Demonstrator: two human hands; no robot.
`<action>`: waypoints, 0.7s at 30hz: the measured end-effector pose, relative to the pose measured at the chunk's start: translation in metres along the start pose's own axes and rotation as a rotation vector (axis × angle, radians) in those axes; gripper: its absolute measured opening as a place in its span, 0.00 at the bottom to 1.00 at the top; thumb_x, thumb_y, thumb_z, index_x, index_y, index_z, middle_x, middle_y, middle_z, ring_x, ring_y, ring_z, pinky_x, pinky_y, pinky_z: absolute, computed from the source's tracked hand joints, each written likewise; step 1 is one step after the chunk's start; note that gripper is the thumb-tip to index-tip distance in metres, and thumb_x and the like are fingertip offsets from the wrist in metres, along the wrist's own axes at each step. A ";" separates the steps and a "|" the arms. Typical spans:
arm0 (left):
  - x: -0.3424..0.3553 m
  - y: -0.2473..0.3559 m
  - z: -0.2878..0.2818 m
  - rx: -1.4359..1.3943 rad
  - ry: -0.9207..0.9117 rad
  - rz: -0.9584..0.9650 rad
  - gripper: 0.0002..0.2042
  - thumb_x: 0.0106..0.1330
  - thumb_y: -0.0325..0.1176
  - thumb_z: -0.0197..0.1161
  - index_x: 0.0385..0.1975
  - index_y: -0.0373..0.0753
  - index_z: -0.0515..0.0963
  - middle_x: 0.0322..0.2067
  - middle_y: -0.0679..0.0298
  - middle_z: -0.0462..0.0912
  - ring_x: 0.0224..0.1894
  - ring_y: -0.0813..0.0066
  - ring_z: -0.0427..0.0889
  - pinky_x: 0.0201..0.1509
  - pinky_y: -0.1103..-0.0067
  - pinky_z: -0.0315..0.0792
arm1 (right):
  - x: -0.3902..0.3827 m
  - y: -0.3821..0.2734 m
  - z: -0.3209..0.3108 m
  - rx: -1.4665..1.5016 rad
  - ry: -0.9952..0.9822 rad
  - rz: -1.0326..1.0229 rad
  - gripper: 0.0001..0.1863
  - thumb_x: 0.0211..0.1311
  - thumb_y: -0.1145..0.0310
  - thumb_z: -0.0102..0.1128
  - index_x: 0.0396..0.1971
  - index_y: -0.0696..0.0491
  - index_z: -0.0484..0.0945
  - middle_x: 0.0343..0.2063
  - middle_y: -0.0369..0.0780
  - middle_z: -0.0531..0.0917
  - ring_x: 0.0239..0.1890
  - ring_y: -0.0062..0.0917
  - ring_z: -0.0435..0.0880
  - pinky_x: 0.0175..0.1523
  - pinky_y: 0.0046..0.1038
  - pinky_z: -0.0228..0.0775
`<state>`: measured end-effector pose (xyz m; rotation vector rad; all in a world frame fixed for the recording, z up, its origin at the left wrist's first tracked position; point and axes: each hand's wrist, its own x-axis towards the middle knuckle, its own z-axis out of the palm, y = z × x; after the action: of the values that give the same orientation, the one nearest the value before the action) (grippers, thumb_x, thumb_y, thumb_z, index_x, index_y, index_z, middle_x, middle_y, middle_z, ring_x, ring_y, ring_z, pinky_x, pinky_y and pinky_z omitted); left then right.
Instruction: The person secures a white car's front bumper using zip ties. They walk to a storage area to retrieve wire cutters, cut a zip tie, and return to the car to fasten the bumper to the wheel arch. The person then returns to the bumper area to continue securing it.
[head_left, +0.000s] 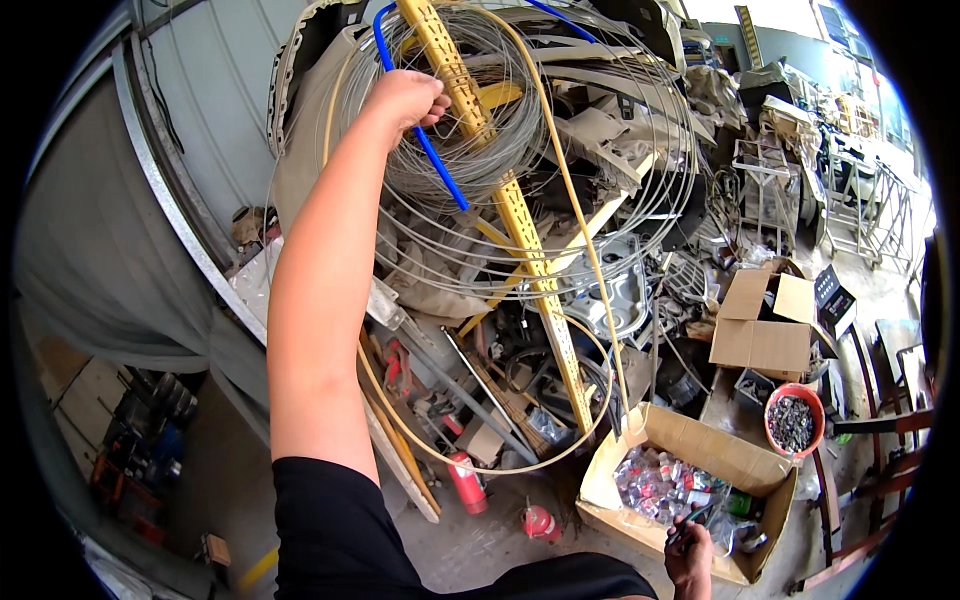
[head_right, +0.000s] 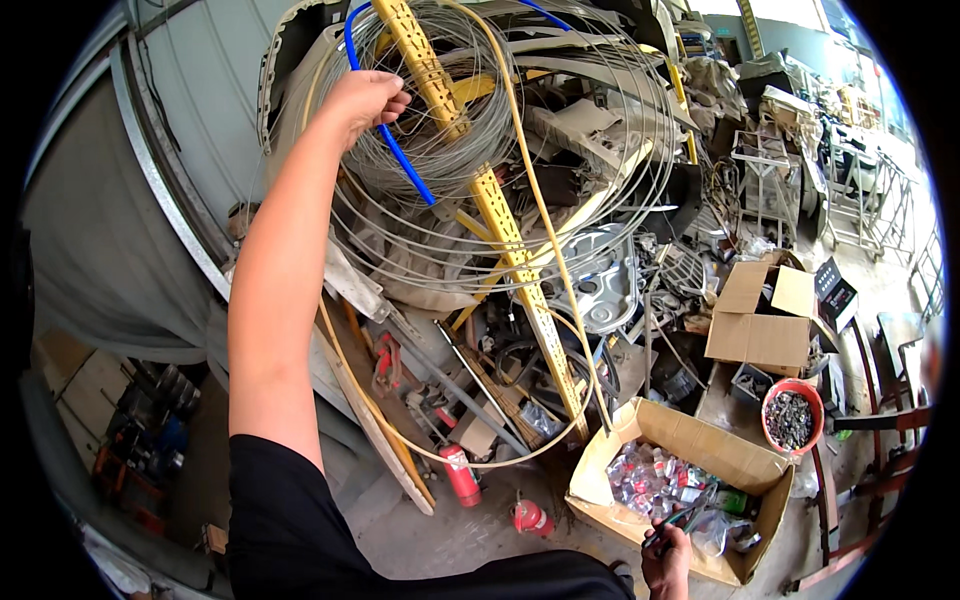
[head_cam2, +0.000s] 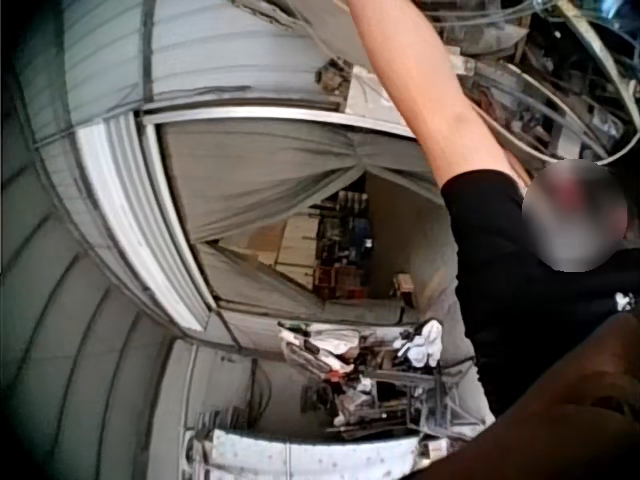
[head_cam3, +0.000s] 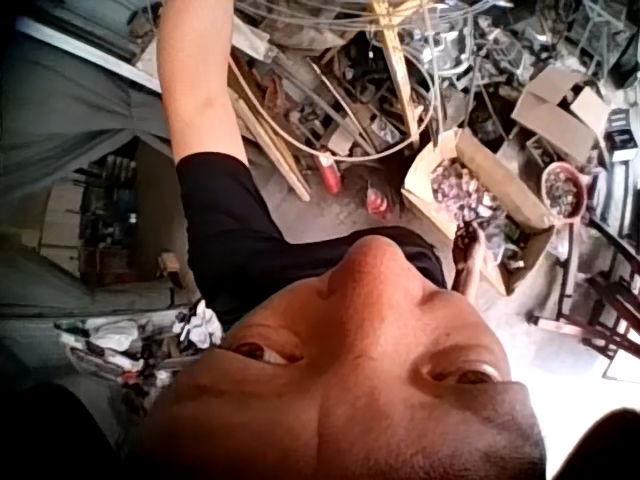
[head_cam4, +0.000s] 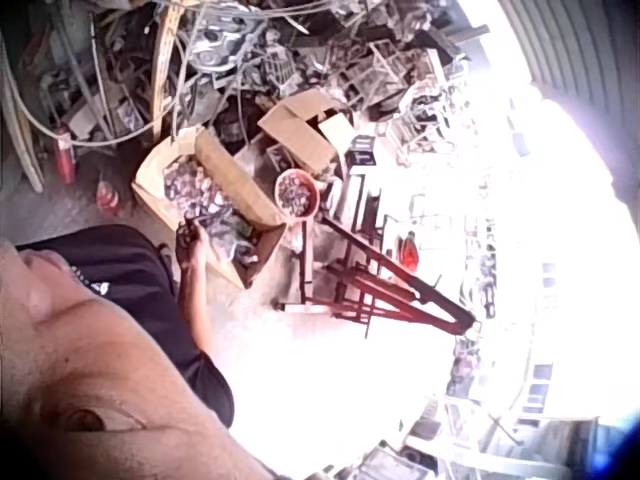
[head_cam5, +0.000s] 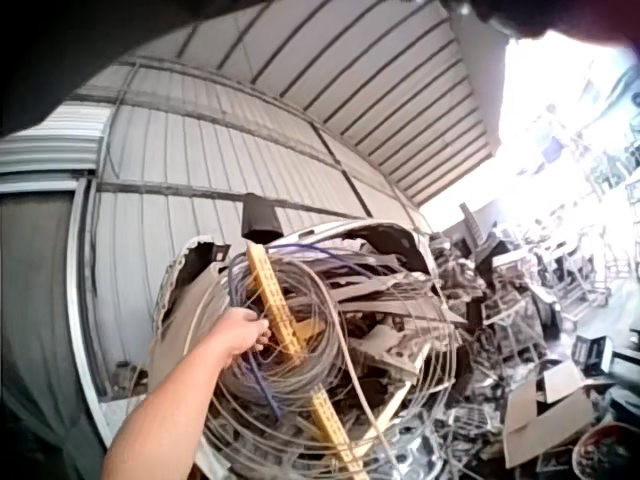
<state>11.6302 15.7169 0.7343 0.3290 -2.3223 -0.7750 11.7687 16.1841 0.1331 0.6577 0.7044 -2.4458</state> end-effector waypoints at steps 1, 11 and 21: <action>0.001 0.003 0.005 0.010 0.058 0.020 0.15 0.72 0.36 0.57 0.48 0.29 0.78 0.39 0.57 0.83 0.37 0.72 0.81 0.47 0.73 0.76 | -0.002 -0.004 0.003 -0.040 -0.036 -0.035 0.26 0.60 0.76 0.54 0.59 0.43 0.71 0.32 0.38 0.80 0.28 0.27 0.77 0.30 0.25 0.72; -0.023 -0.021 0.006 -0.862 -0.056 -0.144 0.11 0.78 0.35 0.47 0.38 0.35 0.73 0.14 0.75 0.60 0.15 0.84 0.55 0.21 0.85 0.53 | -0.015 -0.019 0.003 -0.352 -0.133 -0.023 0.34 0.62 0.76 0.55 0.68 0.45 0.59 0.37 0.42 0.82 0.30 0.32 0.84 0.24 0.27 0.73; -0.177 -0.037 0.060 -1.016 -0.304 -0.205 0.07 0.75 0.31 0.50 0.39 0.34 0.73 0.13 0.76 0.60 0.15 0.85 0.60 0.21 0.84 0.55 | -0.046 -0.050 0.075 -0.592 -0.343 -0.276 0.44 0.54 0.79 0.52 0.74 0.47 0.52 0.47 0.44 0.80 0.43 0.29 0.82 0.41 0.31 0.82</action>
<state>11.7248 15.7878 0.5849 -0.0215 -1.8401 -2.0666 11.7513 16.1917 0.2325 -0.0922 1.3548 -2.3105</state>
